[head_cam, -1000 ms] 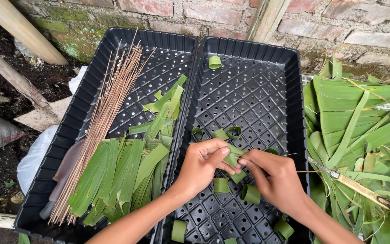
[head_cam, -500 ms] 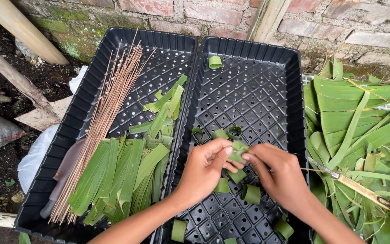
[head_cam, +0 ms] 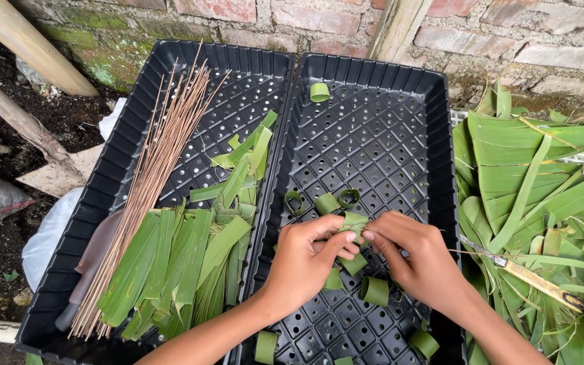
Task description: Folding and rolling green leaf strips into small cylinders and organizing them in a tray.
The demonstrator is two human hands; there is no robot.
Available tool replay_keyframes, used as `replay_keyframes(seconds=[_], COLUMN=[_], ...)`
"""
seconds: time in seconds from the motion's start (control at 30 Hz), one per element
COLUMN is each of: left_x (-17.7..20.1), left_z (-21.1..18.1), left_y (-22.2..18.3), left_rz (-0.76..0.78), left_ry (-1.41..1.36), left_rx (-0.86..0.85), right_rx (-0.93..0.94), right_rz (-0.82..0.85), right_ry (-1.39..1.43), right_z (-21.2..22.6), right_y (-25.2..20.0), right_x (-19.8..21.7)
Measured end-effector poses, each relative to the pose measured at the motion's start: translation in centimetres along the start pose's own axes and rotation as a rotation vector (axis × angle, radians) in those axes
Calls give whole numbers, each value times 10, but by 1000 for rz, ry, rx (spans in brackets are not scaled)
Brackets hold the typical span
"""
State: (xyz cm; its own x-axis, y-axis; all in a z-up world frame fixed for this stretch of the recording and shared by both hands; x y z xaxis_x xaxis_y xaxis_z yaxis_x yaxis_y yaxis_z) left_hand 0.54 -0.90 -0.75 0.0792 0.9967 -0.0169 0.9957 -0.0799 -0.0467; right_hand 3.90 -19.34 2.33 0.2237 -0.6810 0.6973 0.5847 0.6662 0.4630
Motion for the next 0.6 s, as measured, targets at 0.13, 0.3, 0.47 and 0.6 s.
replay_keyframes(seconds=[0.13,0.3,0.47,0.6], left_x=[0,-3,-11,-10], left_z=[-1,-8,-10,-6], left_y=[-1,-4,-9,-9], left_rz=[3,-6,-36,-64], left_ry=[19,-20,332,511], left_rx=[-22,-91,-576,-700], right_rx=[2,-15,-58,-141], right_rz=[4,-20,-78,-77], right_ry=[-3,35,-15,-9], right_z=[0,5,8,9], right_y=[2,4,2,-5], right_x=[1,3,-2,-5])
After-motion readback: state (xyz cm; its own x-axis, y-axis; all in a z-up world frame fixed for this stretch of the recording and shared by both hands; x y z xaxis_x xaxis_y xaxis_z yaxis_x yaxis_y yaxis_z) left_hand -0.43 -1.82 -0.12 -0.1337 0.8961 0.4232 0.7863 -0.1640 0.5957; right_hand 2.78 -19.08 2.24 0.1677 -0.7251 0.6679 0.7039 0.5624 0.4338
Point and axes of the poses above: each hand's wrist, its own y-axis towards the middle knuckle, its own x-axis out of the back of the hand, z = x × y, the point moved 1 cm from there along y, towards the middle knuckle, and after that the axes turned 9 degrees about x, right-handed, at the moved point
